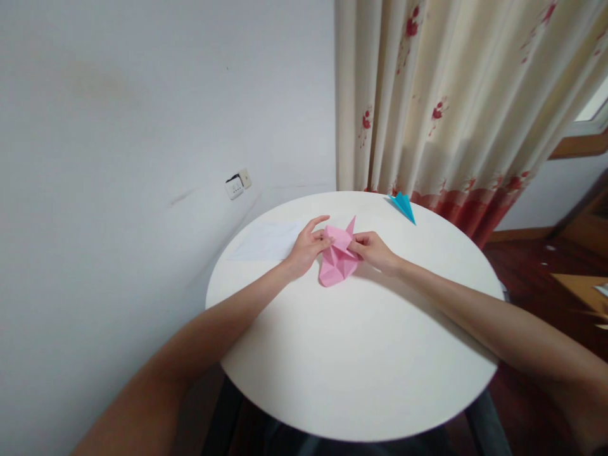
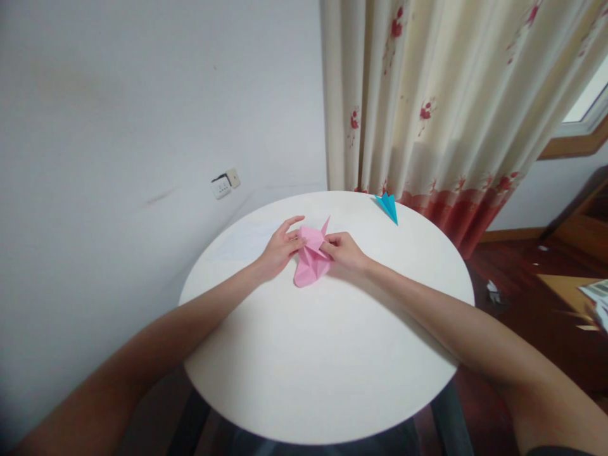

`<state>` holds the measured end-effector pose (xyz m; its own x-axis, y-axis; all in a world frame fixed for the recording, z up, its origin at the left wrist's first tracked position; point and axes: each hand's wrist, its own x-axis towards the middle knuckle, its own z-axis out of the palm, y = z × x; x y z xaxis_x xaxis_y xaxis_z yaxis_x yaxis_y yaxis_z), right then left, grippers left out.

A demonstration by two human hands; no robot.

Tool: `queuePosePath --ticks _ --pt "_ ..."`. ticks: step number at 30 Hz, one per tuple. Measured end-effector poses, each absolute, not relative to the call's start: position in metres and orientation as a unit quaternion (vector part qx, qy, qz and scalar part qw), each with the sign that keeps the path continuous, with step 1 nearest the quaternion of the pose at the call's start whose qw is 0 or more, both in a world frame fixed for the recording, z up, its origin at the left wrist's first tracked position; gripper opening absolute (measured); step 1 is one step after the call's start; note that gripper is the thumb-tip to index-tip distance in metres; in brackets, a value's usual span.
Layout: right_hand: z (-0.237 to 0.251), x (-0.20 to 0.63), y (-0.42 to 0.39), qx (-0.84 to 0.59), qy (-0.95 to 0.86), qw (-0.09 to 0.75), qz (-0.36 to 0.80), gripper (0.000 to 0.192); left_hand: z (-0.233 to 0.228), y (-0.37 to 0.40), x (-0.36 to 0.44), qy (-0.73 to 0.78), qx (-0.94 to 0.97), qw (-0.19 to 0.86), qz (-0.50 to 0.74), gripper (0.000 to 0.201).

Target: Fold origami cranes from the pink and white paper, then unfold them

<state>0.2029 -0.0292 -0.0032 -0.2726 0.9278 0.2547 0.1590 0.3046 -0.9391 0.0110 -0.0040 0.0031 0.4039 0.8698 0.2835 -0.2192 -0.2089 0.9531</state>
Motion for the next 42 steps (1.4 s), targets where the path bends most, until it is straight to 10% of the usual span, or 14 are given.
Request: queuePosePath --ticks 12,42 --pt "0.004 0.203 -0.039 -0.375 -0.757 0.385 0.371 0.027 0.009 0.003 0.001 0.271 0.654 0.604 0.366 0.034" --pt "0.005 0.207 -0.036 -0.416 -0.656 0.537 0.328 0.037 0.018 -0.009 0.003 0.171 0.661 0.589 0.432 0.046"
